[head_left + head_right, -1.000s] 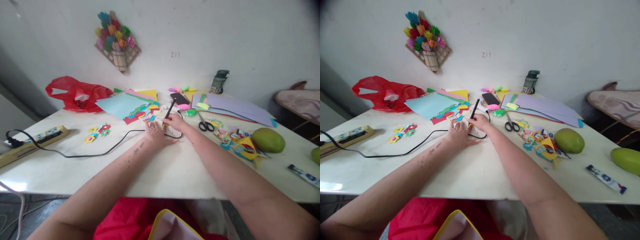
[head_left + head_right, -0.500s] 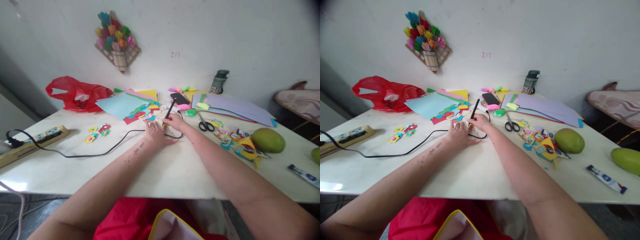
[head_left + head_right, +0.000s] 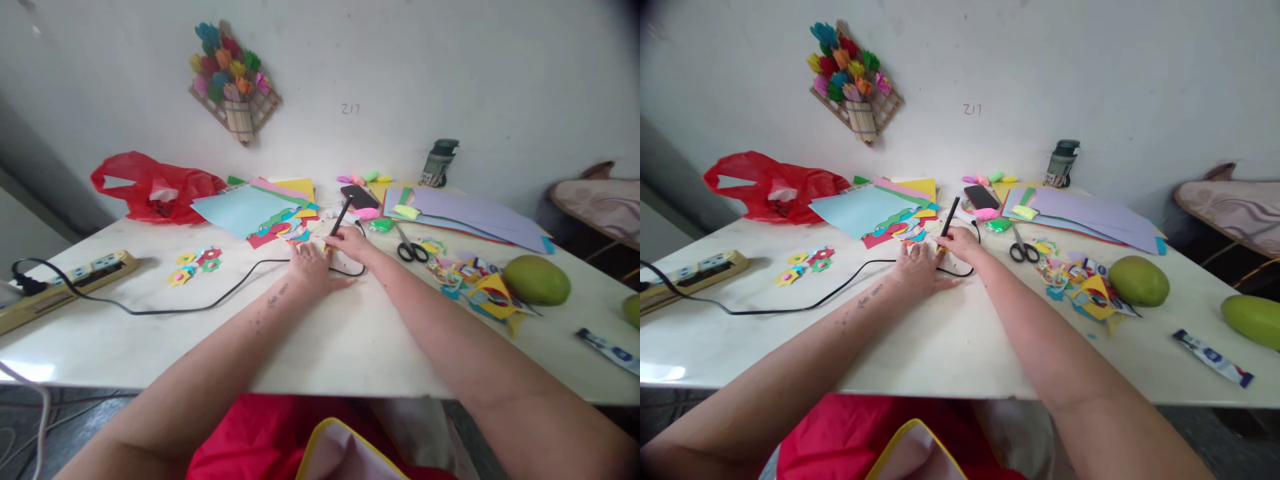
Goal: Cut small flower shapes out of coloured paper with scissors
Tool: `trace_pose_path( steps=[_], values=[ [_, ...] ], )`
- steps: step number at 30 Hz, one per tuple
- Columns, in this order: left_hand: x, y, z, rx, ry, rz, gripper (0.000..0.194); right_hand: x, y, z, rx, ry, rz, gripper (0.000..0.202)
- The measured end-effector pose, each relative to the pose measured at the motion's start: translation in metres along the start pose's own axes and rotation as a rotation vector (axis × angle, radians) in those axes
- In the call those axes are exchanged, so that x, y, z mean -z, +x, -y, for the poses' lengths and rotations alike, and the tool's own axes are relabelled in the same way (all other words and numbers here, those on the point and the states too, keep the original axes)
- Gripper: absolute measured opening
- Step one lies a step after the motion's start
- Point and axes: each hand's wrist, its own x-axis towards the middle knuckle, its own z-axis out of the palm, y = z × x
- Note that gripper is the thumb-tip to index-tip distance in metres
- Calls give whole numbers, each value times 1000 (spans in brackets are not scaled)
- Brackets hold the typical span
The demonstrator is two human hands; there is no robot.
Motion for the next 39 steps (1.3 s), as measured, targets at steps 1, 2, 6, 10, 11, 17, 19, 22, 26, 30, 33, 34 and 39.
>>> trace_pose_path(
  steps=[1,2,6,10,11,17,19,22,26,30,33,34,39],
  values=[
    [0,0,0,1,-3,3,96,0,0,0,-1,2,-2,23],
    [0,0,0,3,-5,9,95,0,0,1,-3,2,-5,23],
    [2,-1,0,5,-4,21,95,1,-1,3,-4,-15,-7,24],
    [3,-2,0,-1,-18,18,95,1,0,3,-1,-55,-12,25],
    [3,-2,0,-1,-21,13,95,0,0,2,-4,-62,-13,25],
    [1,-1,0,-2,-14,2,96,-1,0,2,-11,-76,-20,22],
    [1,-1,0,-5,-22,1,97,0,-1,3,-22,-75,-27,21],
    [2,-1,0,-10,-28,8,96,0,-2,5,-22,-71,-28,20],
    [3,-2,0,-6,-13,15,93,0,-3,7,-18,-81,-34,20],
    [2,-2,0,-2,-18,5,93,1,-3,10,-25,-94,-31,22],
    [1,-1,1,-4,-26,-6,95,0,-3,10,-35,-96,-27,23],
    [1,-1,1,-6,-30,-9,96,0,-3,9,-35,-91,-29,23],
    [1,-1,2,-7,-34,-3,94,-1,-2,6,-44,-47,-92,25]
  ],
)
